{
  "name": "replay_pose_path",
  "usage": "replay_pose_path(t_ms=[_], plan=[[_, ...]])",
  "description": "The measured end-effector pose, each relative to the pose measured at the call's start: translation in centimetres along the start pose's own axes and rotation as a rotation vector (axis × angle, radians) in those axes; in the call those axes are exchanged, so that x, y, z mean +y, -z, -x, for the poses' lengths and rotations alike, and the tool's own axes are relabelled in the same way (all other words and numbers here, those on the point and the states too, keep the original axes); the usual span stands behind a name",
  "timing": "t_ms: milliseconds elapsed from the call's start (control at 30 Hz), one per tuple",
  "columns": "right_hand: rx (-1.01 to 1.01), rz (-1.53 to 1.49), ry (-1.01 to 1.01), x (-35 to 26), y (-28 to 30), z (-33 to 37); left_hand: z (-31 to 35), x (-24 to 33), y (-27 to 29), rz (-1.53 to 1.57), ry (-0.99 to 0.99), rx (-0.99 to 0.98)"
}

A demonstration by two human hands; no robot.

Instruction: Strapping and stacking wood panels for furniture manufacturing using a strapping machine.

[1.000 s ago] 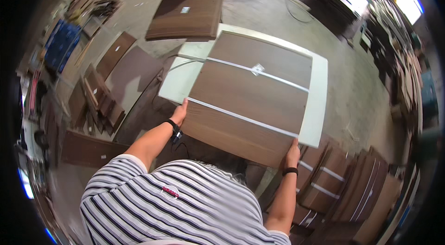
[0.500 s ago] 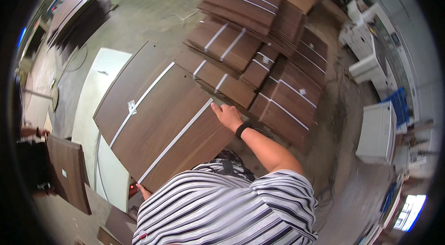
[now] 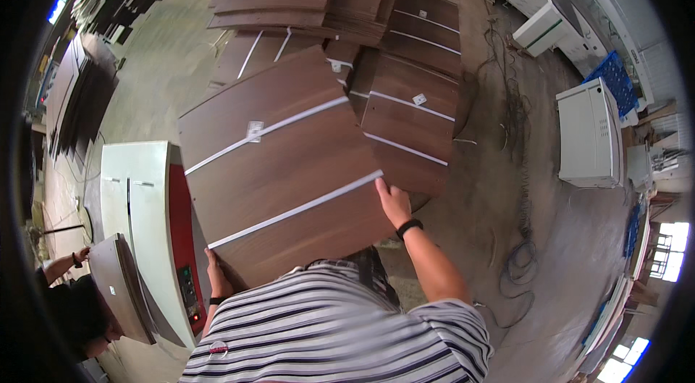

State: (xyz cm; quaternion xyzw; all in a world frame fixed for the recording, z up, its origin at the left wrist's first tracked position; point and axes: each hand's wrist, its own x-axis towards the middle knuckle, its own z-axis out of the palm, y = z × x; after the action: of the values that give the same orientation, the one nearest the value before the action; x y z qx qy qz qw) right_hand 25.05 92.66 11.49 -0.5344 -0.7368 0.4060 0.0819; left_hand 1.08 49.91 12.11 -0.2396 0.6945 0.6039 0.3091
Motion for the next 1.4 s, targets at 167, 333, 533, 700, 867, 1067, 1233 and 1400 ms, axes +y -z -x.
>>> replay_pose_path(t_ms=[167,333,533,700,867,1067,1233,1400], plan=[[0.016,-0.068,-0.326,9.2,6.0,-1.7,-2.3,2.9,-12.4,-0.191,0.062,-0.173],[0.188,-0.386,-0.551,13.4,8.6,-3.1,-11.8,0.9,-22.2,-0.42,0.036,-0.131],[0.188,-0.545,-0.525,18.2,9.8,-5.2,-13.5,-0.2,-32.4,-0.593,-0.026,-0.134],[0.101,-0.393,-0.559,16.8,11.9,-8.5,-10.3,-3.0,-30.1,-0.581,0.032,-0.031],[-0.136,-0.032,-0.377,20.1,14.4,-14.3,-4.7,-8.0,-28.5,-0.383,0.193,-0.007],[-0.324,-0.482,-0.339,18.1,15.0,-16.4,-1.6,-10.8,-26.1,-0.231,0.259,0.041],[-0.374,-0.352,-0.209,17.3,16.6,-18.6,3.1,-10.9,-27.3,-0.118,0.424,0.01],[-0.256,-0.438,-0.123,16.5,18.3,-25.6,4.9,-14.0,-28.0,-0.063,0.68,-0.298]])
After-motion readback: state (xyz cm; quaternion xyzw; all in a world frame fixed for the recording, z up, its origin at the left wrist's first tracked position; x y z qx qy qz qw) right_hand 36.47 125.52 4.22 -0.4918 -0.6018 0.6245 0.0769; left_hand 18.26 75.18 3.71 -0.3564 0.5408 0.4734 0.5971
